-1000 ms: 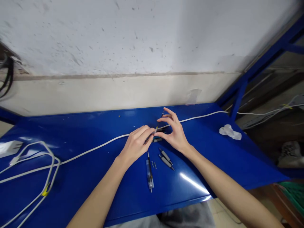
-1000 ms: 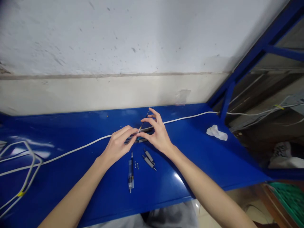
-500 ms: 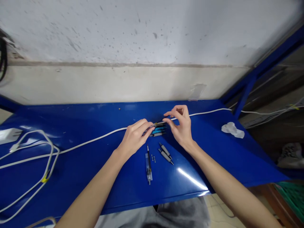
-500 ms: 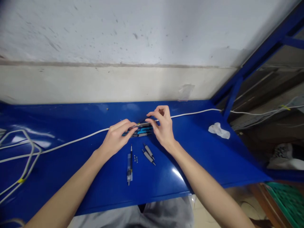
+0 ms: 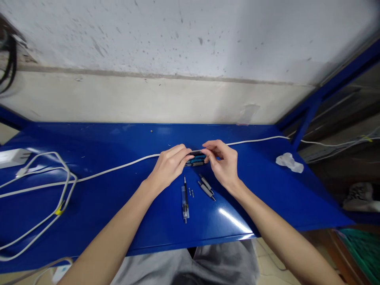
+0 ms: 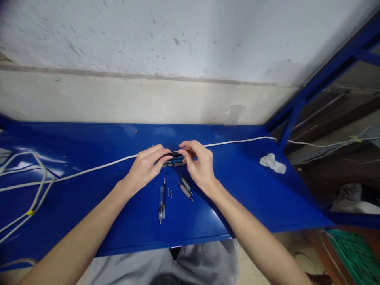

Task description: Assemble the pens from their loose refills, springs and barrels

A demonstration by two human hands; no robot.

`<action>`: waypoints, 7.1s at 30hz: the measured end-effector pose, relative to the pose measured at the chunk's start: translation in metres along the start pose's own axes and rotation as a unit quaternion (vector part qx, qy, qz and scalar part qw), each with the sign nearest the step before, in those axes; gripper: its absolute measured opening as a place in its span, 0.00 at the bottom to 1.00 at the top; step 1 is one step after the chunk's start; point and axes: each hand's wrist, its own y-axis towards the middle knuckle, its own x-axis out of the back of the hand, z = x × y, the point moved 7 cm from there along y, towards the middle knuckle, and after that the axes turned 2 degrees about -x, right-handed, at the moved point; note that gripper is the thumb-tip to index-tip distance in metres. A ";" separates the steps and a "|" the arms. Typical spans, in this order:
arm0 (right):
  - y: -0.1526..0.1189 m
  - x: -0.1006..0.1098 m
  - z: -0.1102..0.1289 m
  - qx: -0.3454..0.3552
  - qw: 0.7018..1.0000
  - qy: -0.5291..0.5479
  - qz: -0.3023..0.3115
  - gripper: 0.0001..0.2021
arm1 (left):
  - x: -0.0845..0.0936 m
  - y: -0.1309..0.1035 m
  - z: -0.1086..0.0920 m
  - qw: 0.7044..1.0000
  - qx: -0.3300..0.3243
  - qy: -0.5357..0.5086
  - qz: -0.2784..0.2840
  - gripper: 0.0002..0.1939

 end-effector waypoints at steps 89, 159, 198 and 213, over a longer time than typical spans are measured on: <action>0.002 -0.021 -0.022 -0.157 0.960 0.160 0.166 0.19 | -0.013 -0.002 -0.008 0.993 0.039 -0.009 0.115 0.12; 0.008 -0.009 -0.030 -0.064 0.997 0.015 0.042 0.09 | -0.010 -0.006 0.019 0.991 0.057 0.068 0.098 0.12; -0.010 -0.035 -0.001 0.030 0.968 -0.159 0.192 0.20 | -0.014 0.000 -0.022 0.989 0.031 0.087 0.116 0.45; -0.006 -0.033 -0.020 -0.090 0.983 0.070 0.143 0.10 | -0.003 0.000 -0.026 0.999 -0.003 -0.021 0.043 0.42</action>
